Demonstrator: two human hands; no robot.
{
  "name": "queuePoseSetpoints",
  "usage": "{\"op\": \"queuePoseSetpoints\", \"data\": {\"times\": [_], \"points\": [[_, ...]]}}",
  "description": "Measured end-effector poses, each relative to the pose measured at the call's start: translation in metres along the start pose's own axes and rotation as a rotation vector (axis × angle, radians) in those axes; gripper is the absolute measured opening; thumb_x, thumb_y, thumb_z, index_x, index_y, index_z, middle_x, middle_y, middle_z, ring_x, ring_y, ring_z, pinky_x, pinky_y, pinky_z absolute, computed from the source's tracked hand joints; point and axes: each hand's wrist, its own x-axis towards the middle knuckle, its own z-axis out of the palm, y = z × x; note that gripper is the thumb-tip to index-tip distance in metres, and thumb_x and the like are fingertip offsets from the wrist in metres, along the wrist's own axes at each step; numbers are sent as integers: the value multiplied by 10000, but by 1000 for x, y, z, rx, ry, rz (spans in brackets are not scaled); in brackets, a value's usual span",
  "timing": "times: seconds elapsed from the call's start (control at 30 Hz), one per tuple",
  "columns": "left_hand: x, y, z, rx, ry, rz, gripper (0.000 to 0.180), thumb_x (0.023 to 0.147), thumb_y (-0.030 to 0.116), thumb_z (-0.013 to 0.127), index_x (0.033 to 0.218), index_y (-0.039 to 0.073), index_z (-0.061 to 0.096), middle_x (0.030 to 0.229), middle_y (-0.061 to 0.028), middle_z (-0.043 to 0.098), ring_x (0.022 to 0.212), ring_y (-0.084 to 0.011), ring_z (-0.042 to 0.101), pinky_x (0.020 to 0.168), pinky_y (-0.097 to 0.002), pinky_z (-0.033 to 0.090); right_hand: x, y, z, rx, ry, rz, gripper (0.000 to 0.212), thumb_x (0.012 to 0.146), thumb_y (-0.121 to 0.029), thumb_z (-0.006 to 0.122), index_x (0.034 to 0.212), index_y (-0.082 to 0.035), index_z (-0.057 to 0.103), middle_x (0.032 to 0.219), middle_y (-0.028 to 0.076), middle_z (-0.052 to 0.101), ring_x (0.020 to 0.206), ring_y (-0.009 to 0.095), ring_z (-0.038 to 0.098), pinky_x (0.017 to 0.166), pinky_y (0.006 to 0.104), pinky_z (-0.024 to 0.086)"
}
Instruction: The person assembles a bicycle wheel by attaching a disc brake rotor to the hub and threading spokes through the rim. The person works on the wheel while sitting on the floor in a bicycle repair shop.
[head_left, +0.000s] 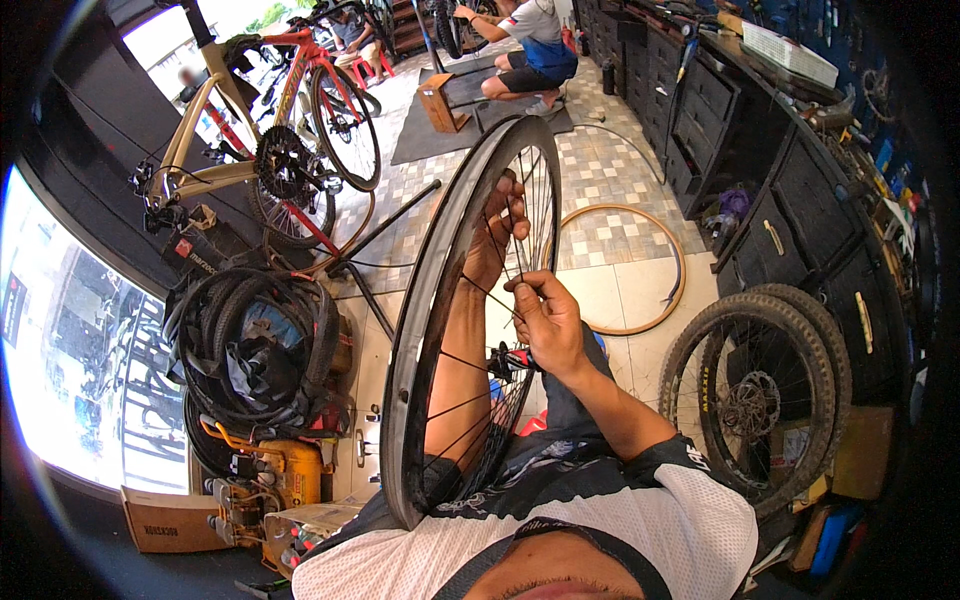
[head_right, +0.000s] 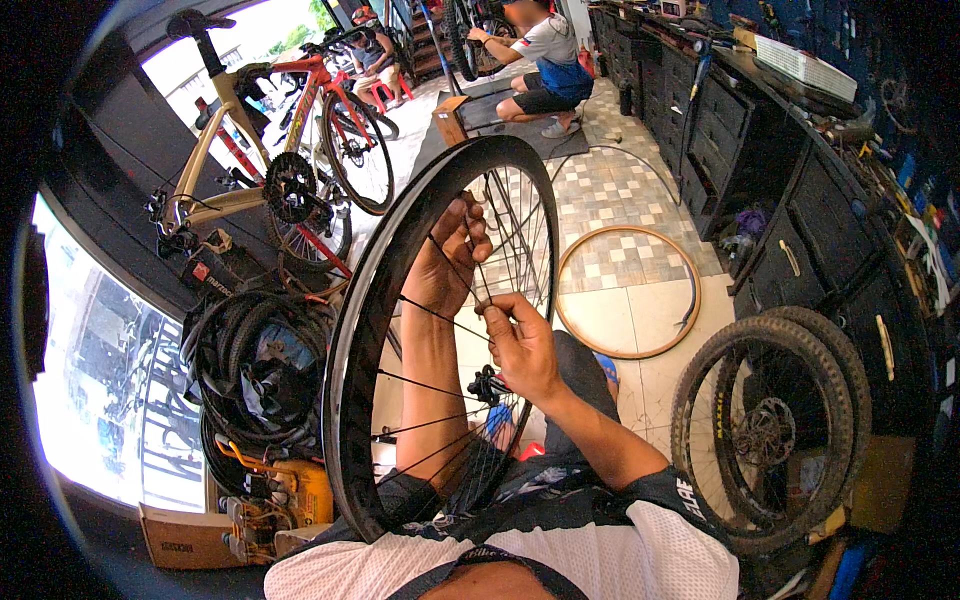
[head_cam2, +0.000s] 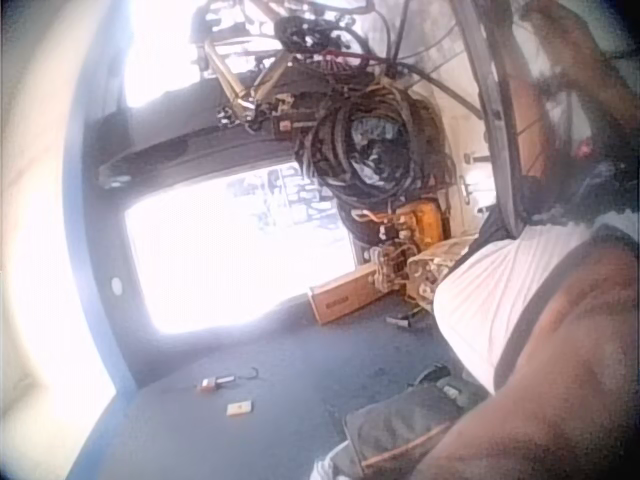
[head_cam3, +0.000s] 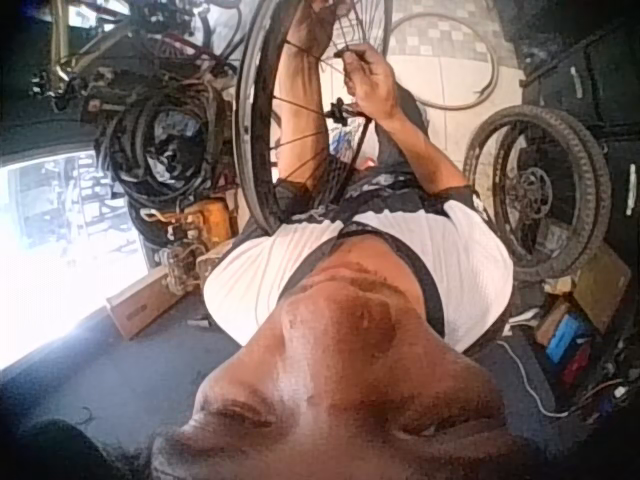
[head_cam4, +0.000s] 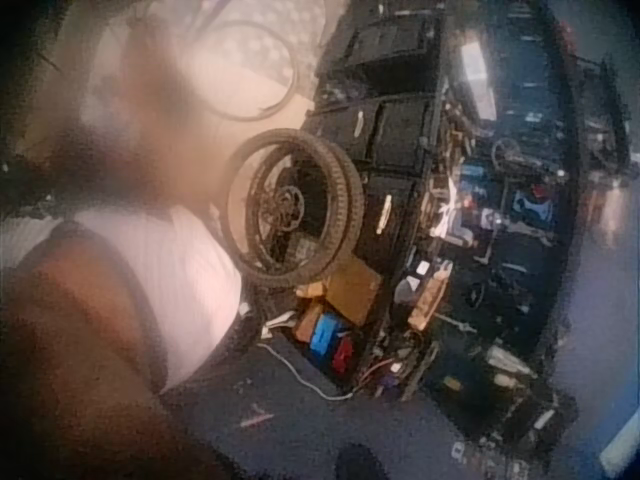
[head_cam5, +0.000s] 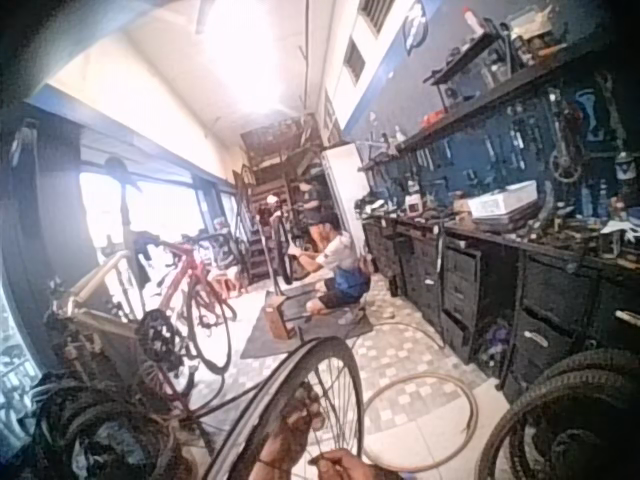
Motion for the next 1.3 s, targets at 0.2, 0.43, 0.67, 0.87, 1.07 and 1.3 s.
{"op": "queuePoseSetpoints", "data": {"times": [0.2,0.43,0.67,0.87,1.07,1.3], "points": [[7,-4,4,61,-58,-50,318,1034,319,619,1190,44,647,1083,-82,682,801,-113,593,558,-226,443,-2,2,-5,-31,29,-26,194,1100,-200,530,1115,-13,580,670,-42,461,519,26,373,464,207,308],[1,-3,12,-60,-88,-31,307,1033,297,605,1183,31,638,1115,-97,686,769,-104,574,544,-217,422,-1,1,-6,-5,21,-32,192,1100,-192,530,1116,-6,575,677,-35,463,516,28,373,463,208,308],[2,-2,15,46,92,-98,226,980,194,694,1153,56,647,1057,-60,674,758,-102,587,543,-220,417,-3,-1,-4,26,27,-15,173,1091,-199,550,1122,-35,596,683,-65,451,540,16,379,469,208,301],[-2,1,18,-31,16,-70,216,988,180,674,1158,48,651,1036,-72,672,764,-105,590,534,-229,416,-4,0,-3,31,31,-11,184,1090,-203,555,1125,-27,594,684,-60,460,546,16,386,475,206,305],[-2,5,25,148,127,-58,234,997,201,663,1173,47,656,1050,-80,680,760,-110,599,537,-234,432,-2,2,-4,20,25,-35,173,1099,-169,525,1119,-1,567,670,-32,455,513,37,369,462,220,303],[-1,1,11,28,41,-35,256,992,232,678,1168,46,663,1066,-85,674,759,-109,600,548,-229,440,-2,1,0,19,24,-19,167,1099,-160,524,1119,0,568,665,-32,453,511,36,367,461,219,302]]}}
